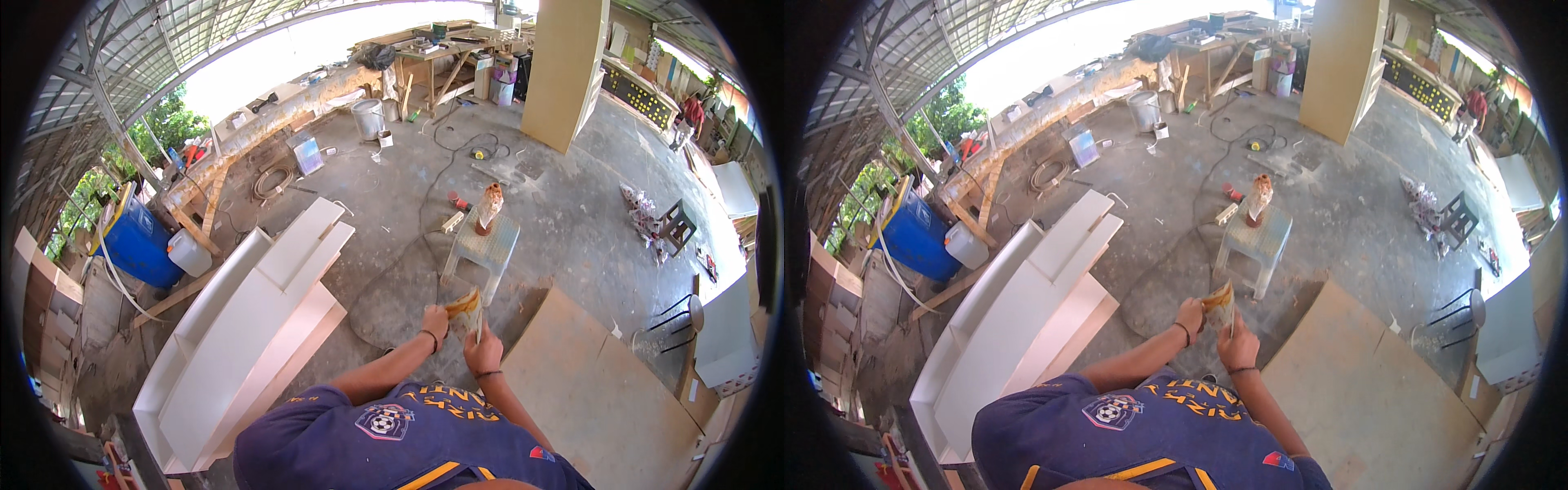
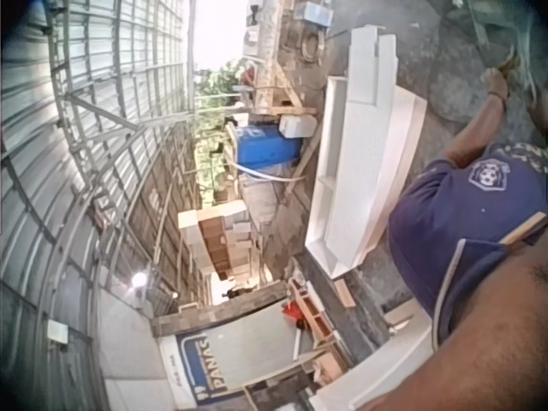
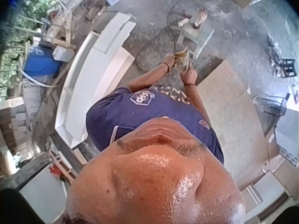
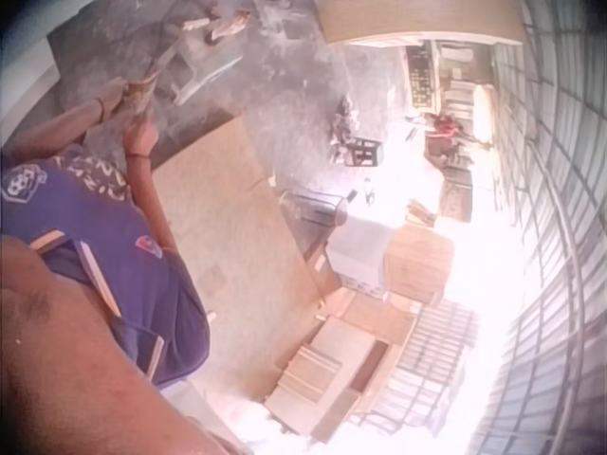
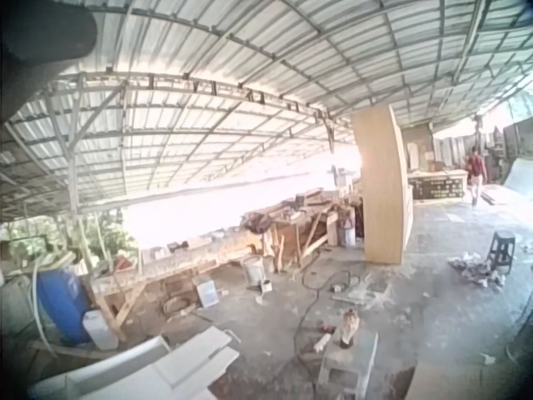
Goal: The person applies adhesive from a bottle onto a small white tile using a spreader, then places the tile onto the side of a white furniture piece.
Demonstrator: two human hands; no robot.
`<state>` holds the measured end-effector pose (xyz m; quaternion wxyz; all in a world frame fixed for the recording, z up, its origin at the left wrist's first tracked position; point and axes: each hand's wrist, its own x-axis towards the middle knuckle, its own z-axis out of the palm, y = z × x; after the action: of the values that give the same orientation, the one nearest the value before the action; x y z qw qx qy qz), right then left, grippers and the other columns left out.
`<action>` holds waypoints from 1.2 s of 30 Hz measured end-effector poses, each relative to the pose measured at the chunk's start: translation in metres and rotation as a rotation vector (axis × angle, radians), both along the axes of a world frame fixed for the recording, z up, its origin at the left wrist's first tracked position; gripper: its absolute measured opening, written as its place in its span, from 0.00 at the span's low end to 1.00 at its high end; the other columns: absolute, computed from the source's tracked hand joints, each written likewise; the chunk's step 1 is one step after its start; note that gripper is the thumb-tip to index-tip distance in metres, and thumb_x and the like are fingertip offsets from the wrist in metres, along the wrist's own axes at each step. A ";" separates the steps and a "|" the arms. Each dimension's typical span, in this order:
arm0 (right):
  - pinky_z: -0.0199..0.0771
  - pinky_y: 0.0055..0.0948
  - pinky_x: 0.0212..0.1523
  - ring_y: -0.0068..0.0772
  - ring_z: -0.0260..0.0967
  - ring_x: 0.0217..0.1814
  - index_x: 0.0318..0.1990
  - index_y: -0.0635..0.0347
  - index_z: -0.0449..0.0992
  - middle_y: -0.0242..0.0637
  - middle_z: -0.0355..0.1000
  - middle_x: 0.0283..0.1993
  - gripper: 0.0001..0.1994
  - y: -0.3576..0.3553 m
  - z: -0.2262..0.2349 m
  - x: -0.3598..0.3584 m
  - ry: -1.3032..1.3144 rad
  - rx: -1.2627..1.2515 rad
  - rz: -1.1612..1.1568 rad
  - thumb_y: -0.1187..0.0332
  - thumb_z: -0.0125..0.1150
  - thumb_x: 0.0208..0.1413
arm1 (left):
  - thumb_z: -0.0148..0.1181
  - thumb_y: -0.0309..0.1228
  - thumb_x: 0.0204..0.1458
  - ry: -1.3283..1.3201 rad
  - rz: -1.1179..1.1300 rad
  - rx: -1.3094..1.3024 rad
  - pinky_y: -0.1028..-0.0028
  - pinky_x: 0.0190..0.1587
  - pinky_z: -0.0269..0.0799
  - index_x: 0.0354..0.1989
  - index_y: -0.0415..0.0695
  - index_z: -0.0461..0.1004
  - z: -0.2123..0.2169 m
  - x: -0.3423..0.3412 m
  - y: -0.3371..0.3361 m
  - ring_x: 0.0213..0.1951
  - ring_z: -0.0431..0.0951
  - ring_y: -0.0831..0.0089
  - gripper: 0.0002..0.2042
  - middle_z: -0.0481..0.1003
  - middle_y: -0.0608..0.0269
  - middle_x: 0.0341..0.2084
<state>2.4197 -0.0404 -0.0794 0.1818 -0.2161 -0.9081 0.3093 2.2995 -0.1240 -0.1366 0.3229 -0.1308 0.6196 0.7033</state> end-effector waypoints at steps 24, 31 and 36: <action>0.73 0.28 0.46 0.33 0.70 0.48 0.53 0.70 0.65 0.42 0.69 0.50 0.22 0.057 -0.086 0.021 0.338 -0.988 -0.169 0.81 0.56 0.48 | 0.44 0.36 0.58 1.209 -0.352 -0.186 0.66 0.35 0.66 0.31 0.40 0.66 0.019 0.015 -0.008 0.28 0.70 0.61 0.11 0.69 0.56 0.23; 0.66 0.25 0.47 0.26 0.67 0.47 0.49 0.67 0.69 0.34 0.71 0.47 0.18 0.036 0.034 0.010 0.501 -0.711 0.031 0.70 0.61 0.52 | 0.51 0.29 0.56 0.613 -0.159 0.190 0.83 0.23 0.62 0.44 0.40 0.71 0.098 -0.012 -0.015 0.22 0.65 0.86 0.10 0.70 0.71 0.26; 0.65 0.29 0.50 0.29 0.66 0.49 0.46 0.68 0.71 0.36 0.71 0.46 0.16 0.019 0.080 0.010 0.530 -0.877 -0.036 0.68 0.61 0.53 | 0.50 0.27 0.57 0.742 -0.063 0.192 0.84 0.33 0.64 0.45 0.39 0.72 0.111 -0.001 -0.010 0.29 0.68 0.85 0.10 0.71 0.69 0.31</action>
<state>2.4298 -0.0218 0.0008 0.3034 -0.2020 -0.6115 0.7023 2.2982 -0.1336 -0.0258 0.1090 0.1827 0.6295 0.7473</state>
